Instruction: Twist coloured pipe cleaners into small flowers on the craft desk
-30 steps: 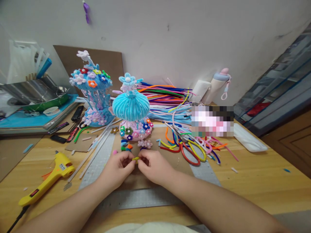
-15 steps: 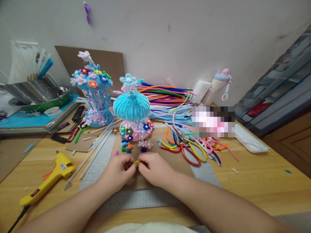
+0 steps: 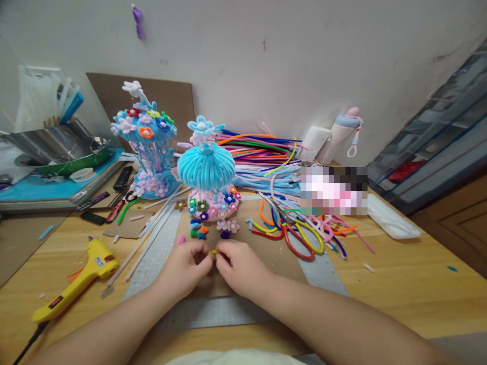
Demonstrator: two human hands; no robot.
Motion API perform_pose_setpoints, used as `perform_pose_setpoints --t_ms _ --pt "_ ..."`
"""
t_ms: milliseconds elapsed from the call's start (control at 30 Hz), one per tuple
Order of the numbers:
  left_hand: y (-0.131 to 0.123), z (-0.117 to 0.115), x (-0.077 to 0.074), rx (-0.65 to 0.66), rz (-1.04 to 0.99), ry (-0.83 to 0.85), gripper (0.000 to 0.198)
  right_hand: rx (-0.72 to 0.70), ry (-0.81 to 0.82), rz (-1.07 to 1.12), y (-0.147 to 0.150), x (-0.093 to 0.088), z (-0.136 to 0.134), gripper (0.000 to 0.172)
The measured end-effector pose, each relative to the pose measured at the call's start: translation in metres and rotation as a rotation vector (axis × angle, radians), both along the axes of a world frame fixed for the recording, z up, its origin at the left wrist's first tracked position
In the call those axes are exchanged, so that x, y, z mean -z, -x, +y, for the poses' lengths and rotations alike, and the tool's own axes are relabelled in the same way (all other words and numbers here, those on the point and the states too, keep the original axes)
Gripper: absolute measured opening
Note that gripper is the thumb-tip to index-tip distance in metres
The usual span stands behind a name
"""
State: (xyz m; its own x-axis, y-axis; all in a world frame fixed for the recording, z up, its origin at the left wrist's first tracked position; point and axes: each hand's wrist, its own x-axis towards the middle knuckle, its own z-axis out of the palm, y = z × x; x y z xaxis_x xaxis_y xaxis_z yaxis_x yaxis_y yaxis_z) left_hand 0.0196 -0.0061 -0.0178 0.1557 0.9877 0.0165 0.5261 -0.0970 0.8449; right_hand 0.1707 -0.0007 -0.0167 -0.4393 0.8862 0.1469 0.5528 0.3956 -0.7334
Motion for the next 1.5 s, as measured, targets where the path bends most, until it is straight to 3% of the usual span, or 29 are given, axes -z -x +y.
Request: perform_pose_setpoints --t_ms 200,367,500,967,1167,1300,1400,1500 --pt "0.002 0.0 -0.007 -0.016 -0.141 -0.116 0.005 0.025 0.254 0.333 -0.003 0.003 0.004 0.012" --pt "0.006 -0.004 -0.014 0.025 -0.021 -0.31 0.01 0.062 0.081 0.327 -0.006 0.005 0.002 0.012" --pt "0.007 -0.005 -0.015 0.06 0.0 -0.372 0.011 0.035 -0.002 0.31 -0.008 0.002 0.001 0.01" --pt "0.003 -0.005 -0.019 0.003 -0.033 -0.208 0.008 0.035 0.024 0.188 -0.005 -0.004 0.001 0.011" --pt "0.0 -0.002 -0.013 -0.012 -0.214 -0.026 0.006 0.041 0.1 0.248 -0.005 0.0 0.002 0.012" --pt "0.008 0.003 -0.025 -0.04 -0.313 0.11 0.008 0.031 0.135 0.294 -0.006 0.002 0.002 0.012" --pt "0.031 0.0 -0.037 -0.04 -0.17 0.158 0.004 0.058 0.165 0.313 -0.006 0.004 0.004 0.013" --pt "0.06 -0.014 -0.041 -0.058 0.173 0.09 0.002 0.076 0.207 0.341 -0.005 0.007 0.007 0.012"
